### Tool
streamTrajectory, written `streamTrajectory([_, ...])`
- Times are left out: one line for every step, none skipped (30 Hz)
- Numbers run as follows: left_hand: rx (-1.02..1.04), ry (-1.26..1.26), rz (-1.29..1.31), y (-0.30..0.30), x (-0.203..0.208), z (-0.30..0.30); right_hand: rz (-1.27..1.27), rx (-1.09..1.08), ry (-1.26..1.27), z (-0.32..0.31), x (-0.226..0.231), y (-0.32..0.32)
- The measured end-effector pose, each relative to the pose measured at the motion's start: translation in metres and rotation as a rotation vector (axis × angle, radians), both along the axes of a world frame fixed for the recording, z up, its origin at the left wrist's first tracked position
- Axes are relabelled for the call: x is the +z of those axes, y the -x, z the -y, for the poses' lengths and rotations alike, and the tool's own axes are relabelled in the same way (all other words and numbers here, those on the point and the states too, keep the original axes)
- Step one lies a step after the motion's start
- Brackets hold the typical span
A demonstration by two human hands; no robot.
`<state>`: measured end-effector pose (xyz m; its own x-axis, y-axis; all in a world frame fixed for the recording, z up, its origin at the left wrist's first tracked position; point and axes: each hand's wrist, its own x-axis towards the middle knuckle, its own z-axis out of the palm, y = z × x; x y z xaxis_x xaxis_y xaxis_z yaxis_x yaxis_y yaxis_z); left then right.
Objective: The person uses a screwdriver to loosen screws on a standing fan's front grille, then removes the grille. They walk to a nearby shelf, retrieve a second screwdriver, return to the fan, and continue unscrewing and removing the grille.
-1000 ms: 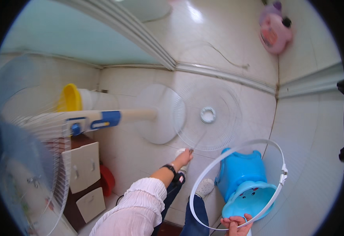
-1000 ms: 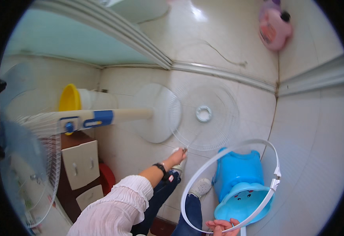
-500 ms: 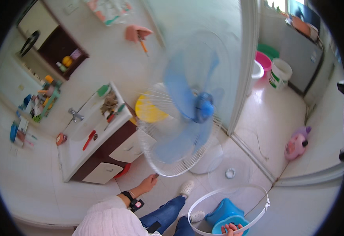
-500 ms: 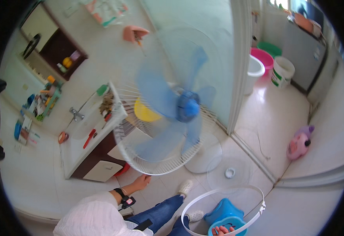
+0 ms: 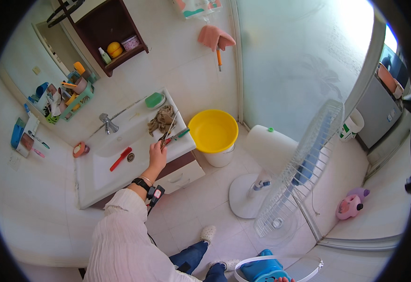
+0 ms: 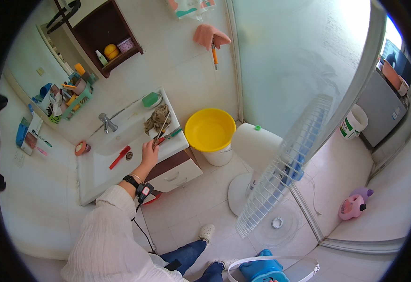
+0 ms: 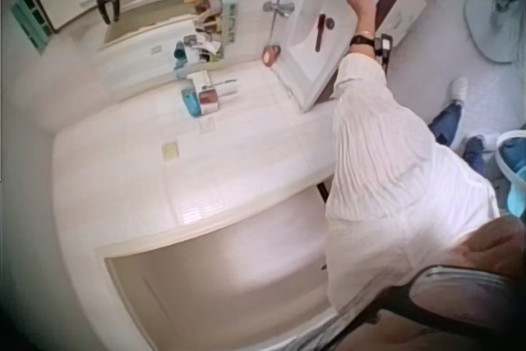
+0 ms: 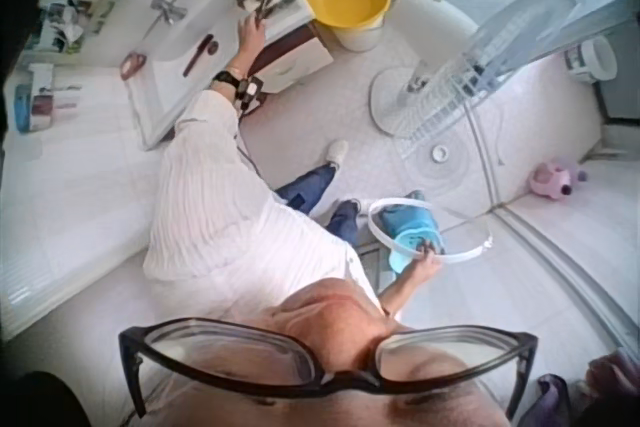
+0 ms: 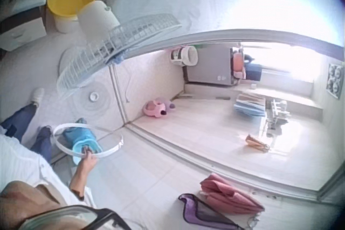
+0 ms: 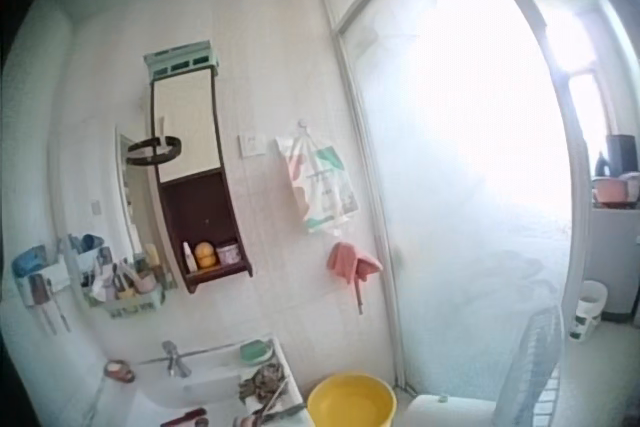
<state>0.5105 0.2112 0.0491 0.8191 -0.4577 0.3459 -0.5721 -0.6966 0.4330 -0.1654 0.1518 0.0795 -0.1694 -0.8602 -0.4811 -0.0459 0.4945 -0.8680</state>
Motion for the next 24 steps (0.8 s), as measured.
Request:
streamTrajectory([0.026, -0.016, -0.012, -0.010, -0.006, 0.002, 0.013, -0.026, 0.002, -0.001, 0.001, -0.007])
streamTrajectory([0.042, -0.025, 0.010, -0.017, -0.011, 0.003, 0.026, -0.051, 0.002, -0.003, 0.002, -0.013])
streamTrajectory([0.054, -0.070, -0.015, -0.025, -0.015, 0.004, 0.005, -0.022, 0.022, -0.003, 0.003, -0.018])
streamTrajectory([0.055, -0.106, -0.004, -0.031, -0.018, 0.005, -0.015, 0.007, 0.042, -0.004, 0.002, -0.022])
streamTrajectory([0.052, -0.136, 0.040, -0.038, -0.018, 0.006, -0.034, 0.038, 0.064, -0.004, 0.001, -0.025])
streamTrajectory([0.071, -0.211, 0.044, -0.043, -0.019, 0.008, -0.023, 0.027, 0.081, -0.005, 0.000, -0.027])
streamTrajectory([0.013, -0.186, -0.039, -0.049, -0.017, 0.008, -0.011, 0.018, 0.101, -0.007, -0.001, -0.029])
streamTrajectory([-0.039, -0.188, -0.159, -0.054, -0.015, 0.008, 0.000, 0.007, 0.121, -0.008, -0.002, -0.031])
streamTrajectory([-0.076, -0.195, -0.279, -0.057, -0.014, 0.009, 0.005, 0.000, 0.107, -0.009, -0.001, -0.033])
streamTrajectory([-0.128, -0.221, -0.335, -0.061, -0.011, 0.010, 0.009, -0.009, 0.092, -0.011, 0.000, -0.036])
streamTrajectory([-0.105, -0.238, -0.256, -0.062, -0.010, 0.012, 0.011, -0.019, 0.075, -0.013, 0.002, -0.040])
streamTrajectory([-0.085, -0.257, -0.178, -0.063, -0.010, 0.014, -0.094, 0.053, 0.129, -0.015, 0.006, -0.044])
streamTrajectory([-0.084, -0.304, -0.115, -0.065, -0.010, 0.017, -0.199, 0.124, 0.179, -0.017, 0.009, -0.048])
streamTrajectory([-0.064, -0.304, -0.100, -0.067, -0.011, 0.021, -0.305, 0.189, 0.224, -0.019, 0.012, -0.054])
streamTrajectory([-0.079, -0.337, -0.102, -0.073, -0.011, 0.023, -0.253, 0.152, 0.155, -0.023, 0.015, -0.059])
streamTrajectory([-0.098, -0.382, -0.088, -0.077, -0.013, 0.029, -0.205, 0.094, 0.081, -0.023, 0.017, -0.066])
streamTrajectory([-0.173, -0.326, -0.245, -0.084, -0.014, 0.027, -0.161, 0.011, 0.007, -0.026, 0.019, -0.071])
streamTrajectory([-0.262, -0.289, -0.397, -0.093, -0.018, 0.034, 0.092, -0.192, -0.103, -0.026, 0.018, -0.077])
streamTrajectory([-0.327, -0.202, -0.392, -0.096, -0.022, 0.029, 0.076, -0.259, -0.099, -0.031, 0.018, -0.084])
streamTrajectory([-0.328, -0.336, -0.363, -0.101, -0.026, 0.028, 0.086, -0.254, -0.118, -0.032, 0.016, -0.087])
streamTrajectory([-0.474, -0.248, -0.373, -0.109, -0.027, 0.028, 0.168, -0.288, -0.043, -0.036, 0.014, -0.094])
streamTrajectory([-0.502, -0.213, -0.407, -0.107, -0.029, 0.020, 0.204, -0.282, -0.033, -0.037, 0.009, -0.092])
streamTrajectory([-0.478, -0.257, -0.417, -0.110, -0.028, 0.015, 0.207, -0.260, -0.016, -0.040, 0.006, -0.095])
streamTrajectory([-0.507, -0.241, -0.403, -0.108, -0.027, 0.010, 0.214, -0.251, -0.014, -0.045, 0.004, -0.096])
